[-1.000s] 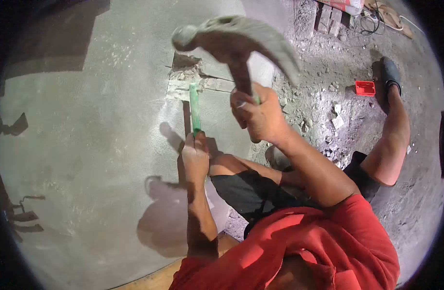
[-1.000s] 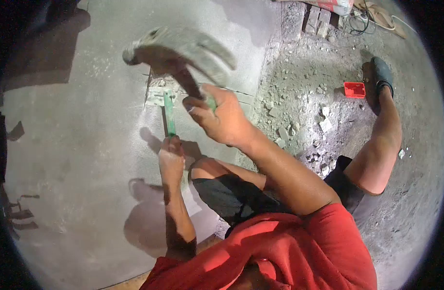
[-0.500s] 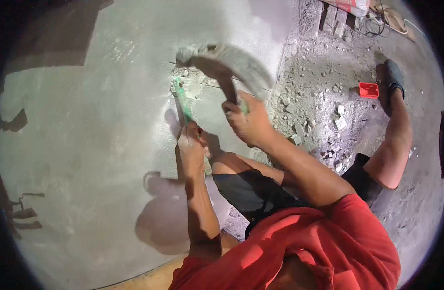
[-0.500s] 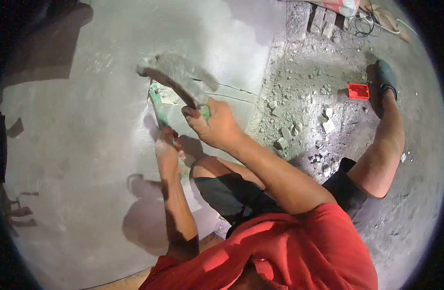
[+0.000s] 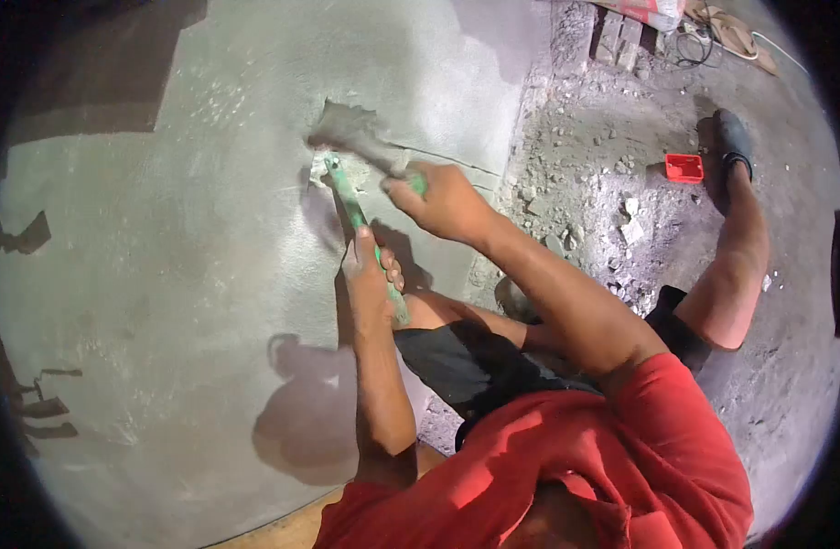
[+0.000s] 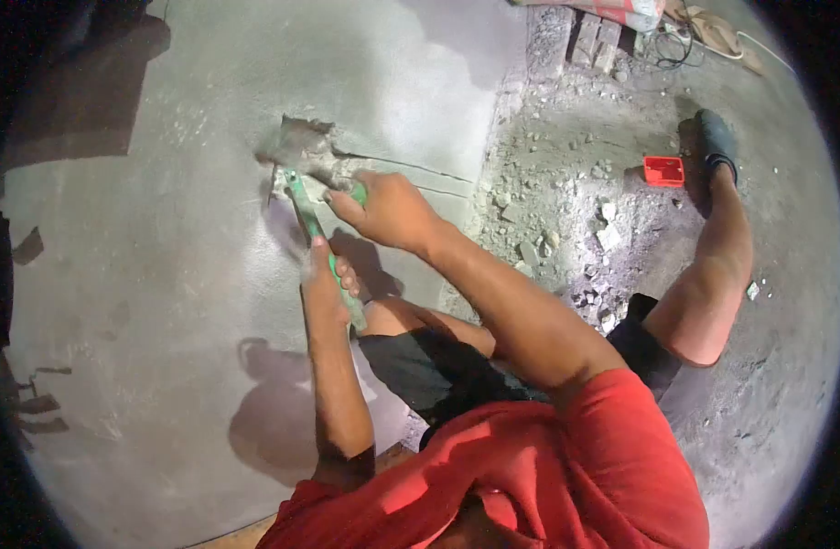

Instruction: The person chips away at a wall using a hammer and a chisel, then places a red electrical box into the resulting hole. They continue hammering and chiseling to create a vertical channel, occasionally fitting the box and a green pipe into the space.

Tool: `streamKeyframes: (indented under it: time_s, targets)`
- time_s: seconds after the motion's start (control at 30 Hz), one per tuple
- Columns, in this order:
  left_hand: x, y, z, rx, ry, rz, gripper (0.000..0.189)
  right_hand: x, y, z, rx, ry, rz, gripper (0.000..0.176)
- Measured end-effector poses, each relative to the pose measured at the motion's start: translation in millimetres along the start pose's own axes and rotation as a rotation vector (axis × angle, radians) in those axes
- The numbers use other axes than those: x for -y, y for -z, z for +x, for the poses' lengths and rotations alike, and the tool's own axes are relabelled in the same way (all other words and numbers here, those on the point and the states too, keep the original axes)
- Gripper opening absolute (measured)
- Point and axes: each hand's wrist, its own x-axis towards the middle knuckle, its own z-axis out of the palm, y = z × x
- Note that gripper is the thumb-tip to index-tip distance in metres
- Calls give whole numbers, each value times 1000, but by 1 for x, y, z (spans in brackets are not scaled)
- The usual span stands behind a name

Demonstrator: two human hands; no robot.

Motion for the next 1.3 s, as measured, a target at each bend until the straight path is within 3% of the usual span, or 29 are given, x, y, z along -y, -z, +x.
streamKeyframes:
  time_s: [0.1, 0.17, 0.23, 0.3, 0.4, 0.43, 0.57, 0.63, 0.67, 0.7, 0.73, 0.77, 0.8, 0.83, 0.87, 0.93, 0.97, 1.03, 1.1, 1.13, 1.2, 1.23, 1.27, 1.3]
  targets:
    - [18, -6, 2, 103, -60, 174, 32, -51, -9, -12, 40, -35, -256, 54]
    - [40, -5, -6, 24, 73, 162, 33, -60, 5, -53, 42, -117, -93, 54]
    - [53, -5, -25, 216, 70, 3, 35, -94, 19, -87, -19, -174, -162, 52]
    - [57, -19, -38, 281, 174, 19, 35, -138, 34, -105, -286, -110, -325, 50]
    - [75, -34, -32, 301, 212, 232, 37, -191, 76, -137, -304, -332, -555, 54]
    - [81, -35, -28, 316, 217, 211, 37, -207, 93, -145, -216, -488, -607, 60]
    - [107, -41, -4, 303, 312, 196, 36, -263, 154, -160, -132, -726, -810, 70]
    - [107, -48, 2, 380, 391, 173, 37, -314, 210, -134, -157, -511, -1263, 40]
    - [105, -50, 6, 404, 402, 162, 38, -296, 238, -111, -240, -520, -1252, 36]
    - [105, -55, 7, 430, 412, 151, 38, -329, 280, -97, -257, -436, -1372, 31]
    - [107, -56, 8, 466, 380, 163, 39, -346, 314, -82, -177, -643, -1507, 32]
    - [110, -57, 10, 511, 348, 177, 40, -341, 344, -83, -124, -585, -1422, 38]
    - [112, -58, 14, 484, 331, 171, 40, -309, 350, -88, -126, -510, -1645, 47]
    - [117, -58, 15, 548, 334, 165, 39, -334, 372, -93, -196, -536, -1605, 57]
    - [119, -59, 16, 614, 341, 158, 38, -301, 369, -101, -124, -659, -1562, 61]
    - [112, -63, 14, 601, 353, 198, 35, -326, 381, -122, -215, -751, -1505, 69]
    - [108, -63, 13, 617, 370, 245, 32, -323, 371, -122, -210, -739, -1504, 69]
    - [108, -64, 14, 620, 357, 228, 32, -297, 347, -120, -355, -903, -1391, 56]
    - [111, -63, 14, 641, 322, 218, 33, -321, 346, -124, -200, -1025, -1315, 54]
    - [114, -61, 16, 641, 317, 206, 33, -317, 332, -130, -296, -850, -1162, 57]
    - [121, -58, 17, 598, 196, 348, 40, -292, 306, -129, -415, -882, -870, 59]
    - [120, -57, 17, 609, 183, 331, 40, -327, 309, -129, -483, -741, -789, 57]
    - [117, -55, 17, 584, 158, 331, 41, -367, 317, -118, -524, -760, -658, 60]
    - [117, -54, 14, 559, 137, 328, 42, -311, 285, -98, -567, -727, -442, 57]
